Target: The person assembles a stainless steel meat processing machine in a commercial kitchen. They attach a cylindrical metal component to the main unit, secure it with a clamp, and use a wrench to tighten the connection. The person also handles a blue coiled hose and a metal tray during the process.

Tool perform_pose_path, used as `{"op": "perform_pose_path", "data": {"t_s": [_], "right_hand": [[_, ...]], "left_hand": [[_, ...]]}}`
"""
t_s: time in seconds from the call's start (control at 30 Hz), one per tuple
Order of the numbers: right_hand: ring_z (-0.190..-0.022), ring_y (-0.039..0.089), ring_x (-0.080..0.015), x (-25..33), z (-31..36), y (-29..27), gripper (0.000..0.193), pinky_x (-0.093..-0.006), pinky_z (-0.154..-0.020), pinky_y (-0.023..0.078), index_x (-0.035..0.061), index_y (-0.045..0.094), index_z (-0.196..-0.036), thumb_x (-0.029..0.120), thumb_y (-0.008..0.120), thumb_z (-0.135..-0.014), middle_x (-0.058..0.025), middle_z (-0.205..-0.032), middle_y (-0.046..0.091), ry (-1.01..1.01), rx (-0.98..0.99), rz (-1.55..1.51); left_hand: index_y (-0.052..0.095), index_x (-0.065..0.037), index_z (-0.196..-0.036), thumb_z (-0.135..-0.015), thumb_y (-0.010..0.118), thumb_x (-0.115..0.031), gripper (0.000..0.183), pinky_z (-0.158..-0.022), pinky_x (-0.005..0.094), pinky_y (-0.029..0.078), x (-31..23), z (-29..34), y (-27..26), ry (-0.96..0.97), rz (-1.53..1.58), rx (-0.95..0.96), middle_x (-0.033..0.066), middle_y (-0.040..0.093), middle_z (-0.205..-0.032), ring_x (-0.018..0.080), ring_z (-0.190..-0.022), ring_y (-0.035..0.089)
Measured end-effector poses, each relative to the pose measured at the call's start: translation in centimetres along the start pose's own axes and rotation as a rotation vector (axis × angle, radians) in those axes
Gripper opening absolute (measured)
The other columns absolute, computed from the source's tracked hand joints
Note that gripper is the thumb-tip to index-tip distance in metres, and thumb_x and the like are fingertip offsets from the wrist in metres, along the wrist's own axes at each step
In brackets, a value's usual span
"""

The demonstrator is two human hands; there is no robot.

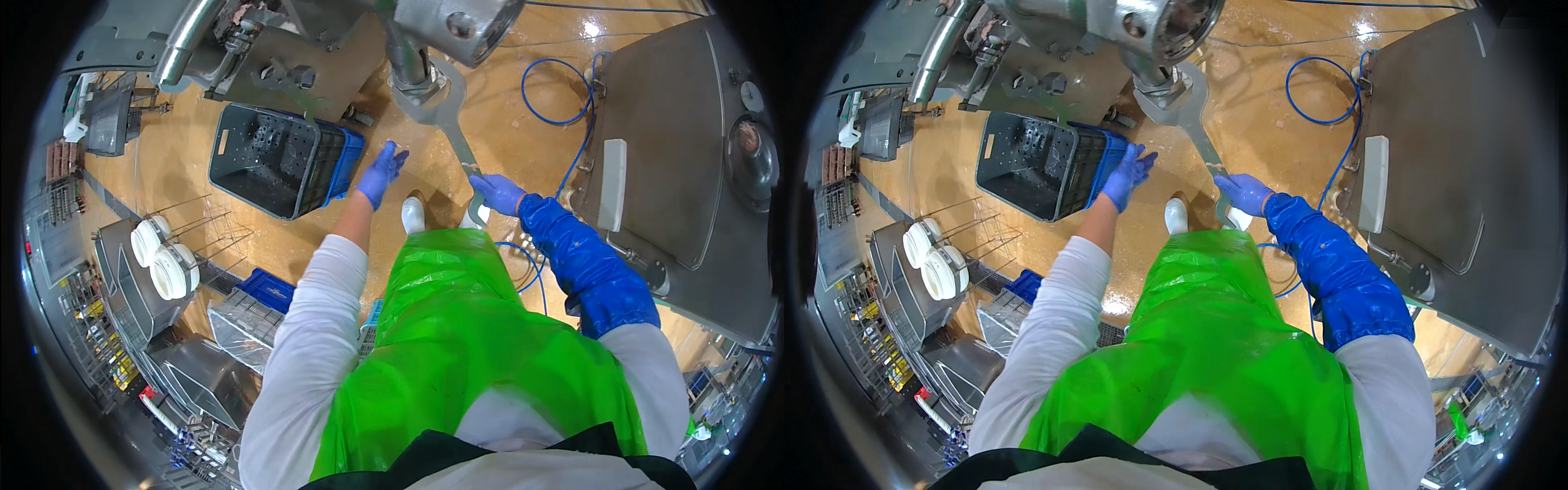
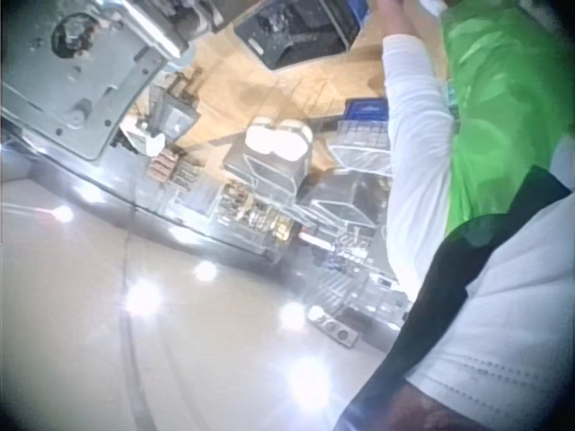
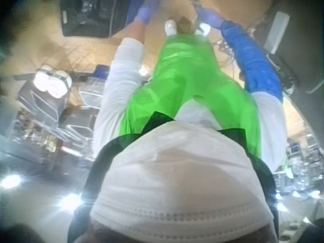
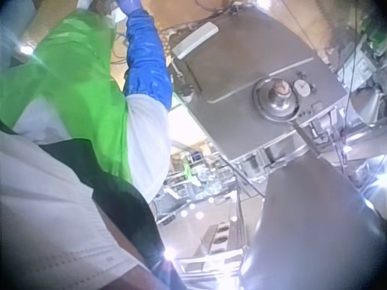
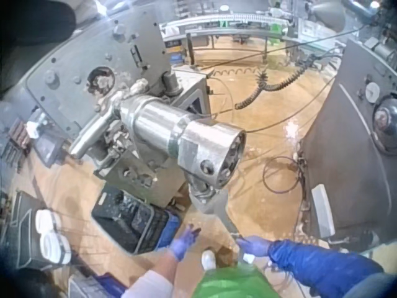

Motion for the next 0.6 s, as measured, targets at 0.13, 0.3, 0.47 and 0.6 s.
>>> {"op": "perform_pose_path", "data": {"t_s": [0.13, 0.3, 0.47, 0.6], "right_hand": [[-0.087, 0.064, -0.0334, -3.0, -1.0, 2.8, 0.057, -0.0392, -0.083, 0.048, -0.0003, 0.065, -0.104, 0.053, 0.045, -0.096, -0.0189, -0.091, 0.067, -0.009, -0.036, -0.129], [-0.093, 0.063, -0.0249, 0.6, 1.9, 4.7, 0.051, -0.0360, -0.084, 0.049, 0.0009, 0.064, -0.108, 0.047, 0.065, -0.087, -0.0163, -0.100, 0.066, -0.373, -0.192, -0.028], [-0.104, 0.057, -0.0244, 9.3, -3.2, -4.1, 0.073, -0.0358, -0.089, 0.048, 0.0004, 0.053, -0.124, 0.035, 0.086, -0.069, -0.0133, -0.111, 0.059, -0.362, -0.668, -0.328], [-0.108, 0.055, -0.0287, 20.1, -7.0, -5.0, 0.085, -0.0392, -0.092, 0.046, -0.0019, 0.050, -0.124, 0.036, 0.090, -0.059, -0.0172, -0.117, 0.056, -0.585, -0.958, -0.423]], "left_hand": [[0.049, -0.004, -0.131, -0.099, 0.040, -0.048, 0.055, -0.095, 0.0373, 0.043, -2.7, -2.1, 9.6, 0.145, -0.005, -0.029, 0.0159, 0.062, -0.114, 0.0238, -0.108, 0.058], [0.060, -0.001, -0.101, -0.100, 0.044, -0.042, 0.044, -0.053, 0.0301, 0.046, -0.4, 2.2, 9.3, 0.238, 0.101, -0.255, 0.0039, 0.050, -0.062, 0.0137, -0.053, 0.047], [0.059, -0.003, -0.099, -0.101, 0.045, -0.039, 0.039, -0.049, 0.0281, 0.047, -1.9, 11.5, -2.6, 0.291, -0.002, -0.503, 0.0030, 0.048, -0.062, 0.0128, -0.048, 0.046], [0.047, -0.006, -0.117, -0.101, 0.046, -0.027, 0.027, -0.044, 0.0276, 0.044, -5.6, 17.5, -8.7, 0.463, 0.240, -0.626, 0.0038, 0.050, -0.066, 0.0133, -0.046, 0.046]]}}
Point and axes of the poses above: each hand's wrist, its own z-axis away from the middle knuckle, its own y-axis out of the palm, x = y × z, the point moved 6 cm from there along -z, towards the middle knuckle
